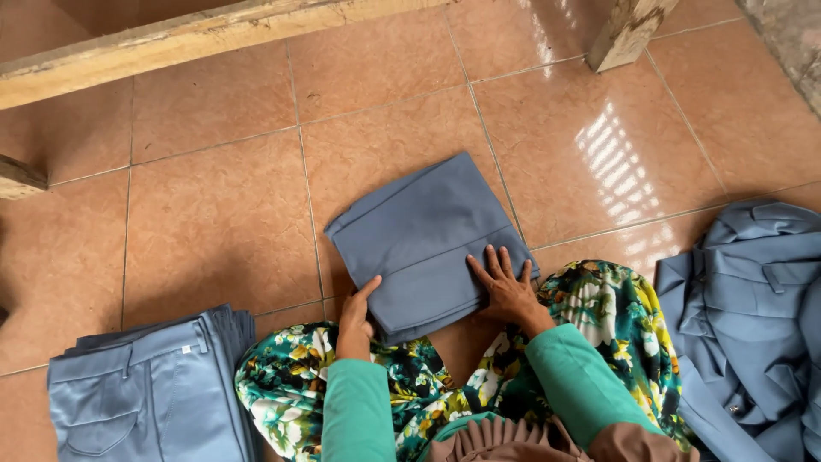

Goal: Folding grey trousers into neat rectangles and stacking them on the floor.

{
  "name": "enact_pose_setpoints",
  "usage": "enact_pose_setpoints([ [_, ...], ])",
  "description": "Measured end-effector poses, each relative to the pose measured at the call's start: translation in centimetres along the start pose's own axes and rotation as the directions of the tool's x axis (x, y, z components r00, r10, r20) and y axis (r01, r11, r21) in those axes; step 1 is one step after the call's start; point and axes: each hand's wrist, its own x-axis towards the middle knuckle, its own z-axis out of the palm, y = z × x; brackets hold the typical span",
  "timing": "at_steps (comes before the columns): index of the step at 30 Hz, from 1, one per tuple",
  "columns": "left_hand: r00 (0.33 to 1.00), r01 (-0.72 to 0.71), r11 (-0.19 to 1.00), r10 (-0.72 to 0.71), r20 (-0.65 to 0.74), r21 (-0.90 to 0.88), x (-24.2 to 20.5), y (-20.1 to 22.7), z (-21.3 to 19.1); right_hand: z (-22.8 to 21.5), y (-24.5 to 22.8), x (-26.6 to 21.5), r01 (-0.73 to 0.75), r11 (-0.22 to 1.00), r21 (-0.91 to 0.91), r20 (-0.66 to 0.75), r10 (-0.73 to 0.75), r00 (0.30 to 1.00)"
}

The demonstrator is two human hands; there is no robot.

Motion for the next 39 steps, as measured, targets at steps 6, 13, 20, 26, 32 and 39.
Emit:
enact_pose_setpoints([
  [6, 0.987, 0.031, 0.829, 0.064, 0.150, -0.559, -3.0, -1.4, -0.6, 1.0, -1.6, 0.3, 0.107, 0.994, -0.026, -0.087, -0.108, 0.990],
  [13, 0.938, -0.345, 0.637, 0.267, -0.223, -0.689, -11.4, 6.3, 0.3, 0.6, -5.2, 0.7, 0.351, 0.652, 0.673, -0.230, -0.266, 0.936],
  [20, 0.668, -0.479, 0.636, 0.711, 0.218, -0.606, -3.7, 9.2, 6.7, 2.4, -5.3, 1.9, -0.093, -0.341, 0.935, 0.144, 0.127, 0.981],
  [26, 0.842, -0.423, 0.905, 0.374, 0.388, 0.045, 6.0, -2.0, 9.1, 3.7, -0.5, 4.7, -0.130, -0.190, 0.973, 0.196, 0.384, 0.902],
  [32, 0.818, -0.555, 0.788, 0.455, 0.353, 0.269, 12.3, -13.6, 8.1, 1.9, -0.6, 4.0, -0.026, 0.139, 0.990, -0.038, 0.440, 0.897],
  [39, 0.690, -0.578, 0.526, 0.723, 0.030, 0.623, 14.9, -10.2, 0.5, 7.4, 5.3, 6.2, -0.232, 0.678, 0.698, -0.103, 0.415, 0.904],
])
